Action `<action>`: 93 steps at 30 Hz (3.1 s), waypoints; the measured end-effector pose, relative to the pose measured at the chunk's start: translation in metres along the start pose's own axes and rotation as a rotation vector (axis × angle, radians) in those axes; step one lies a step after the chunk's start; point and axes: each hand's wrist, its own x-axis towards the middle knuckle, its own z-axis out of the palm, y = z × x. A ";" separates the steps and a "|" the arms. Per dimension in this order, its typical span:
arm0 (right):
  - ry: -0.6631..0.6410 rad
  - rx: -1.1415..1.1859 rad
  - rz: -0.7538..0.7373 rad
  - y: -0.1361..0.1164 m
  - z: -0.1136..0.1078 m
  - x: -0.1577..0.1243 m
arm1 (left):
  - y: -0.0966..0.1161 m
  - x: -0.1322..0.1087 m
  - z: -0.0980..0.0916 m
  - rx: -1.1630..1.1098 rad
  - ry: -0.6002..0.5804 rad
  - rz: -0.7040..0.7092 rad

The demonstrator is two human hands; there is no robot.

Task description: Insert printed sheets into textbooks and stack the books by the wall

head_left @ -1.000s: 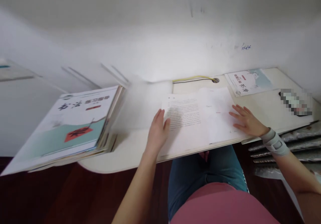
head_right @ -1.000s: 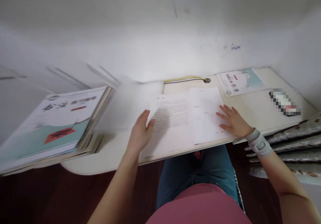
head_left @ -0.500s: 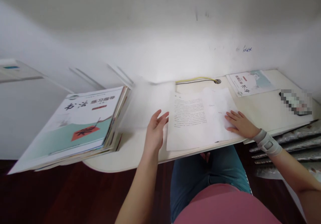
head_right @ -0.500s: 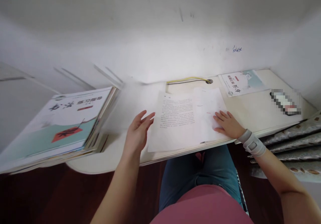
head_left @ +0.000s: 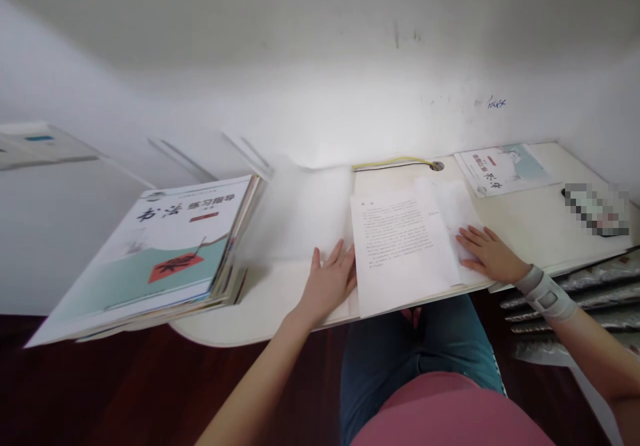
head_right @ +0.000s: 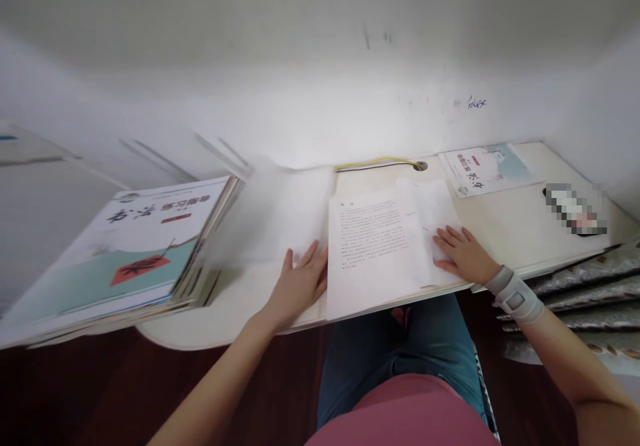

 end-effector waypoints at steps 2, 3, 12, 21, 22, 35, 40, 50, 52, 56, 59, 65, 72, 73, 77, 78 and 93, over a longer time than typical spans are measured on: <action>0.007 -0.021 0.020 0.010 0.000 -0.008 | -0.004 -0.005 -0.001 0.061 0.024 0.019; 0.004 -0.029 0.028 0.016 -0.001 -0.012 | -0.005 -0.007 -0.003 0.079 0.040 0.027; -0.037 -0.059 0.002 0.015 -0.024 -0.003 | 0.010 -0.003 -0.018 0.173 0.123 -0.020; -0.030 -0.020 -0.032 -0.010 -0.028 0.007 | 0.032 0.010 -0.020 0.162 0.073 -0.225; -0.018 -0.019 -0.033 -0.011 -0.026 0.007 | 0.033 0.013 -0.027 0.147 0.135 -0.219; -0.059 -0.017 -0.053 -0.025 -0.021 0.021 | -0.022 -0.017 -0.025 -0.095 0.279 -0.500; -0.071 0.014 -0.072 -0.027 -0.021 0.020 | -0.011 -0.018 -0.030 -0.047 0.462 -0.424; -0.014 -0.030 0.024 -0.017 -0.015 0.007 | 0.023 0.060 -0.018 -0.190 0.120 -0.120; -0.020 -0.038 0.041 -0.017 -0.015 0.006 | 0.004 0.054 0.002 -0.223 0.100 -0.171; -0.028 -0.042 0.071 -0.019 -0.017 0.007 | -0.019 0.034 0.021 -0.096 0.122 -0.255; -0.023 -0.029 0.088 -0.018 -0.018 0.005 | -0.018 0.029 0.018 -0.009 0.075 -0.309; 0.011 -0.010 0.067 -0.021 -0.017 0.003 | -0.013 0.035 0.008 0.081 0.015 -0.348; 0.055 -0.058 0.062 -0.030 -0.014 0.006 | -0.014 0.033 0.007 0.062 0.046 -0.369; 0.058 -0.065 0.064 -0.030 -0.014 0.005 | -0.014 0.033 0.007 0.064 0.046 -0.371; 0.049 -0.074 0.058 -0.024 -0.016 0.002 | -0.012 0.032 0.006 0.065 0.050 -0.377; 0.042 -0.075 0.056 -0.023 -0.017 0.002 | -0.012 0.032 0.006 0.064 0.052 -0.379; -0.009 -0.049 0.095 -0.021 -0.031 0.004 | -0.007 0.031 0.006 0.012 0.105 -0.378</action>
